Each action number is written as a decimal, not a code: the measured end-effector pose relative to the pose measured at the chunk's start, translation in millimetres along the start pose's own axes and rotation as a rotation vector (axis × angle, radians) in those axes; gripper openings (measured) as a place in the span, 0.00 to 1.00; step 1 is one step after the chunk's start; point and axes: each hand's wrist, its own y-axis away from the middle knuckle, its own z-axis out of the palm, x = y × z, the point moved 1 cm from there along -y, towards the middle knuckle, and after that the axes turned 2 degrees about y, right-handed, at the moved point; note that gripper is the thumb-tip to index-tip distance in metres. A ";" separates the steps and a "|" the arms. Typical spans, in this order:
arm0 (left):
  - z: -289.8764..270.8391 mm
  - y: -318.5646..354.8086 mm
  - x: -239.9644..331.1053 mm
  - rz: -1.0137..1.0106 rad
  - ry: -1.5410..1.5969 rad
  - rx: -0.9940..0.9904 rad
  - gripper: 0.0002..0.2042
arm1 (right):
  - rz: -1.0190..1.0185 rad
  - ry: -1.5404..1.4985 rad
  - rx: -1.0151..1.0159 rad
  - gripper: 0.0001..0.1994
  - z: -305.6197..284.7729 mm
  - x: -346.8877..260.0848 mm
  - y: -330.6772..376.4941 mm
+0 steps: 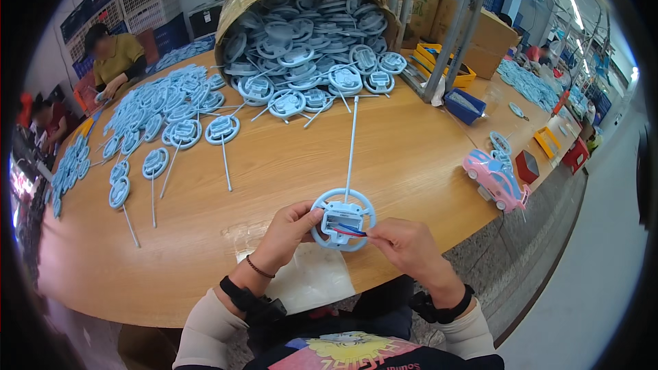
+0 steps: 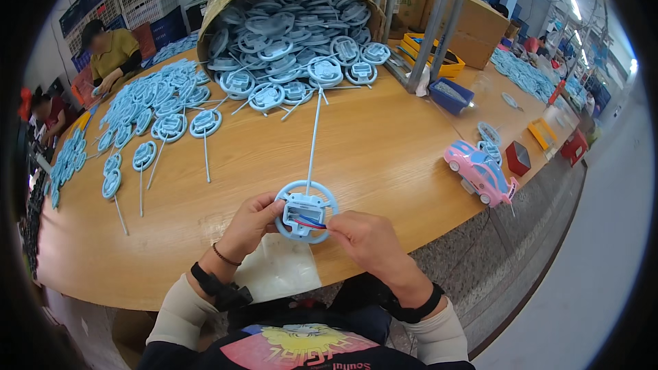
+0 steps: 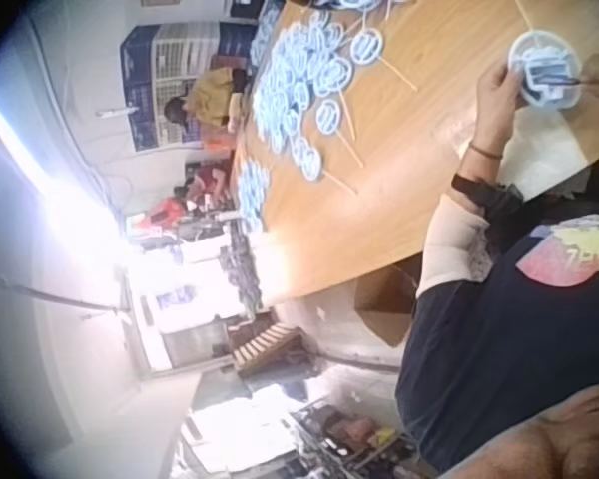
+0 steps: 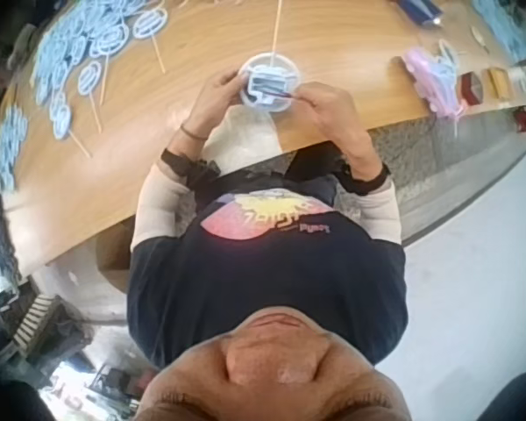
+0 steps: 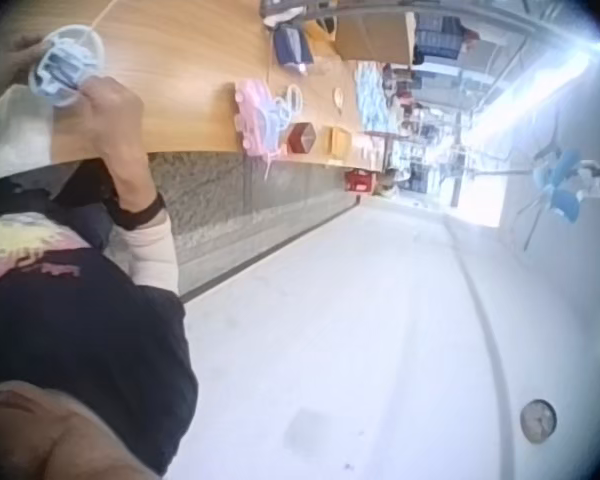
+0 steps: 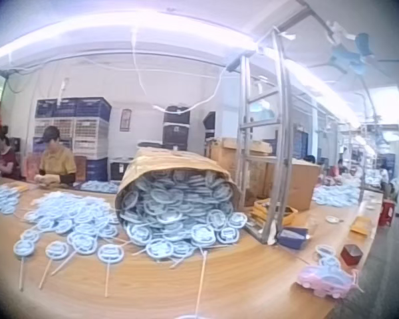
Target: The person assembles light blue plastic components by inserting a small rectangular piece into a circular frame using a red and blue tool. The person repeatedly picks up a frame, inserts the piece, and places the assembled unit on the table. The task continues with multiple units being processed one at a time.
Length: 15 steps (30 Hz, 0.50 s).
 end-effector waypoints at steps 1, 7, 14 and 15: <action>-0.2 0.2 -0.1 -0.005 -0.007 -0.001 0.14 | -0.007 0.016 -0.003 0.04 -0.1 0.4 0.5; -2.4 -2.5 -1.8 0.006 -0.018 -0.075 0.14 | -0.018 -0.004 -0.008 0.03 -8.6 1.4 3.0; 5.6 0.0 -5.8 -0.061 0.324 -0.177 0.20 | -0.029 -0.079 0.011 0.04 2.6 12.6 7.9; 7.7 -0.6 -7.7 -0.067 0.326 -0.188 0.20 | -0.029 -0.086 0.013 0.04 4.1 12.5 8.4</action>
